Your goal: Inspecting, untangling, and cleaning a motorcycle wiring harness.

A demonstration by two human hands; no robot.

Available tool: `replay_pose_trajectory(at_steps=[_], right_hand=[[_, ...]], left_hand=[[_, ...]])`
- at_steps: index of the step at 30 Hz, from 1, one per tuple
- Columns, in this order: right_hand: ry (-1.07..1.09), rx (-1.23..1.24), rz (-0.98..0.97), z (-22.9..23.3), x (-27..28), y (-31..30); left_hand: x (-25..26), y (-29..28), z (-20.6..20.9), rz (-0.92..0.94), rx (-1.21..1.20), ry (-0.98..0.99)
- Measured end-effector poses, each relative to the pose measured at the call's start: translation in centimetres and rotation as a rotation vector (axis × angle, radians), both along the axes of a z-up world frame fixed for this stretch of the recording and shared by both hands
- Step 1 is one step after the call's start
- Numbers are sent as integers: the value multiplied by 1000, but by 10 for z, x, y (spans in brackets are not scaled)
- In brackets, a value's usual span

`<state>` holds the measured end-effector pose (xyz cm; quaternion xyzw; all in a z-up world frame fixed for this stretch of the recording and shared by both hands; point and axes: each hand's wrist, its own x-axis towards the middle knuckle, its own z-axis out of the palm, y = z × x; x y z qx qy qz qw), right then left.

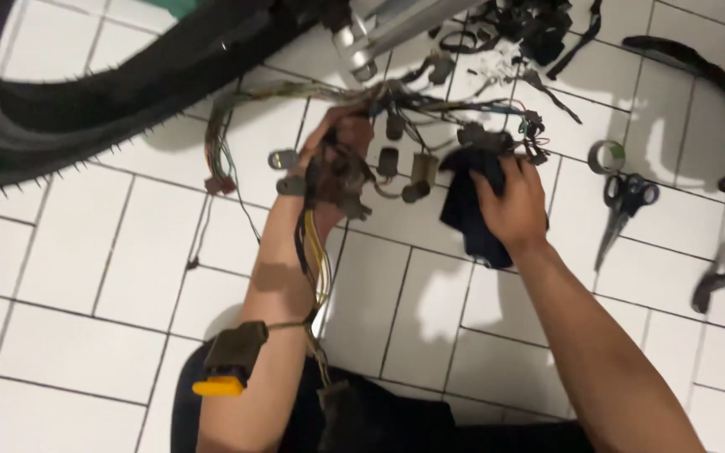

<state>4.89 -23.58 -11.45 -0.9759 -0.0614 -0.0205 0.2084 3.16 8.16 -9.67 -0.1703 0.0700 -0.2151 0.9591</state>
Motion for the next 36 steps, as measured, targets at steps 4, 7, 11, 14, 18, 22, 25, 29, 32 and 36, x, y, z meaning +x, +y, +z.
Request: replay_pose_trajectory(at_steps=[4,7,11,14,18,22,25,29,32,36], right_hand=[[-25,-86,43,49,-80,-25],[220,-278,-31,46,-123,-37],[148,-339,-93,6,-84,-27],[-80,-290,-105,-45,-7,-39],[69,-233,-236,33,28,-11],[303,-215,-273,61,10,-50],[257,-121,-255,52,-11,-78],[-126,-126,-211,23,-35,-73],[-27,-59,-297,-27,-25,-41],[-223,-253,-342,-49,40,-7]], left_hand=[[-4,10,4,-10,-4,-7],[-12,16,7,-23,-1,-10],[1,7,7,-57,-17,-27],[12,6,9,-84,-12,-43],[29,-2,6,-130,-25,-60],[21,-7,0,-164,-41,-47],[19,-6,5,-190,-39,-53],[26,7,2,-273,-155,-26],[17,7,5,-308,-82,-50],[33,28,5,-316,159,-148]])
